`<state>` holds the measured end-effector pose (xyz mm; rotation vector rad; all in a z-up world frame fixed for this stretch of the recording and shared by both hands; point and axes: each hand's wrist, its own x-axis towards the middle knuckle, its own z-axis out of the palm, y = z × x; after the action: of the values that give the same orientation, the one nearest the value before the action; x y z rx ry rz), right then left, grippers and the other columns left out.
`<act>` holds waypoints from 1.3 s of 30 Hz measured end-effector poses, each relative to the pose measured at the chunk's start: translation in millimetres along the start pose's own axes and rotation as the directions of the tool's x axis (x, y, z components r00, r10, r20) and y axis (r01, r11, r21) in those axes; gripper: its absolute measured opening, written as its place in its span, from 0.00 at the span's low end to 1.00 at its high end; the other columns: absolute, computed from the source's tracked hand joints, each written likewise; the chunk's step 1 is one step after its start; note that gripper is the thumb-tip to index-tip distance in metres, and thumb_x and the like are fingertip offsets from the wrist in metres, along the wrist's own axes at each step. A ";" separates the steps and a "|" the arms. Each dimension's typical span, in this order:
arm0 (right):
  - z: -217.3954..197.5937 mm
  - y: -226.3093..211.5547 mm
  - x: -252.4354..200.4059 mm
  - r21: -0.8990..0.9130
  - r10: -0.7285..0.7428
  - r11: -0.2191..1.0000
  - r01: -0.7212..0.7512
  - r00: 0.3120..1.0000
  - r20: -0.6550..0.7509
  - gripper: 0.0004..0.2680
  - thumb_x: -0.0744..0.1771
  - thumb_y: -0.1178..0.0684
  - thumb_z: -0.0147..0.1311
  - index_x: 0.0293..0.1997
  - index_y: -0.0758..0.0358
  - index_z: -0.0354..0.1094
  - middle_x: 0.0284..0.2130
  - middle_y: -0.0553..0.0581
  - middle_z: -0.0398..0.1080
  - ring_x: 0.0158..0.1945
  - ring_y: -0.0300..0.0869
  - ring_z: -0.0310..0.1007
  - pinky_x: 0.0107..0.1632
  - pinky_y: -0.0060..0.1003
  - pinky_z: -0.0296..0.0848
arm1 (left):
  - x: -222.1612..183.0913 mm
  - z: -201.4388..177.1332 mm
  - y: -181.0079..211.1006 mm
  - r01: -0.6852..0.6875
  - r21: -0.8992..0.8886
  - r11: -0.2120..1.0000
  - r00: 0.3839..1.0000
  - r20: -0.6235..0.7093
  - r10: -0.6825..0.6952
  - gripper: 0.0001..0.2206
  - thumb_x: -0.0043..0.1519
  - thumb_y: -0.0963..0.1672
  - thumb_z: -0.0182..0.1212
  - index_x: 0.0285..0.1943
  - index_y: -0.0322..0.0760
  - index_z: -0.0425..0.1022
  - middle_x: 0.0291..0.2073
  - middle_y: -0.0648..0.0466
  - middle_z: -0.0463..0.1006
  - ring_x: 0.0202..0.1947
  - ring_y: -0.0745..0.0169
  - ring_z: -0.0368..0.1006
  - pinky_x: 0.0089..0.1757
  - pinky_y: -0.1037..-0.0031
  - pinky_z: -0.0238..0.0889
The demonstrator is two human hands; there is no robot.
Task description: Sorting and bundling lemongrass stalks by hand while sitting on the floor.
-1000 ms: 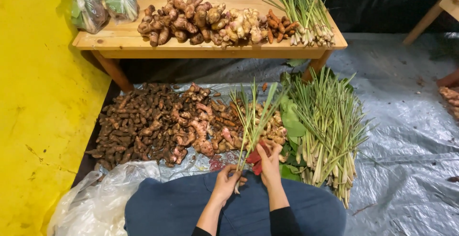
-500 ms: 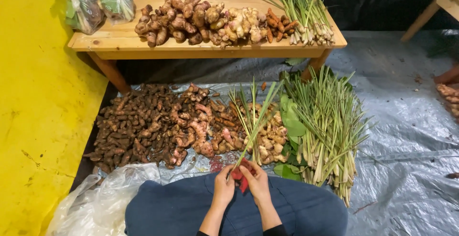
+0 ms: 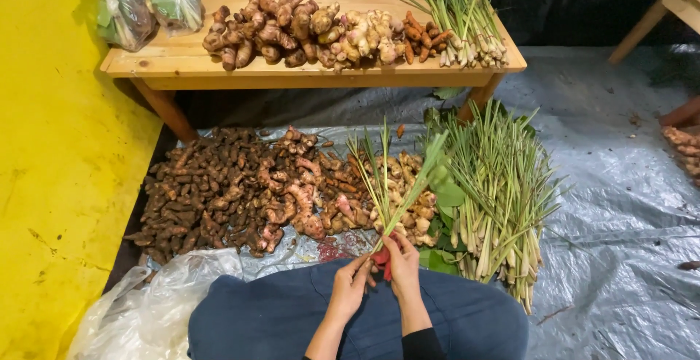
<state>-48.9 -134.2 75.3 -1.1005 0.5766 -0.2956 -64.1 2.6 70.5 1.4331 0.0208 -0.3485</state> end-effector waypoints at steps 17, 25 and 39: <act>-12.9 -0.9 -42.8 -0.480 -0.210 0.837 0.263 0.964 0.162 0.13 0.63 0.54 0.65 0.49 0.70 0.77 0.33 0.54 0.76 0.32 0.39 0.73 0.36 0.30 0.71 | 2.5 -7.8 -46.9 0.017 -0.173 0.985 0.997 -0.072 -0.030 0.08 0.67 0.37 0.51 0.49 0.27 0.76 0.24 0.50 0.76 0.20 0.68 0.67 0.24 0.78 0.58; -3.3 -14.1 -77.2 -0.493 -0.363 0.752 0.438 0.899 0.245 0.12 0.62 0.59 0.64 0.50 0.62 0.75 0.43 0.52 0.79 0.41 0.38 0.79 0.44 0.30 0.77 | 1.7 -7.2 -53.5 -0.134 -0.077 0.988 0.981 -0.154 0.121 0.07 0.67 0.40 0.56 0.47 0.28 0.76 0.32 0.49 0.82 0.29 0.67 0.73 0.33 0.78 0.68; 0.0 -25.4 -13.3 -0.660 -0.701 0.361 0.659 0.659 0.274 0.12 0.63 0.58 0.63 0.50 0.60 0.74 0.54 0.62 0.73 0.53 0.54 0.77 0.52 0.42 0.75 | -25.5 -0.8 -4.7 -0.100 -0.055 0.993 0.995 -0.014 0.100 0.07 0.68 0.40 0.53 0.47 0.30 0.75 0.28 0.53 0.78 0.22 0.70 0.65 0.27 0.79 0.61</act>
<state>-58.4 -138.6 102.0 -2.1285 0.2161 -0.8976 -89.3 8.6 71.5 1.3755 -0.0319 -0.2553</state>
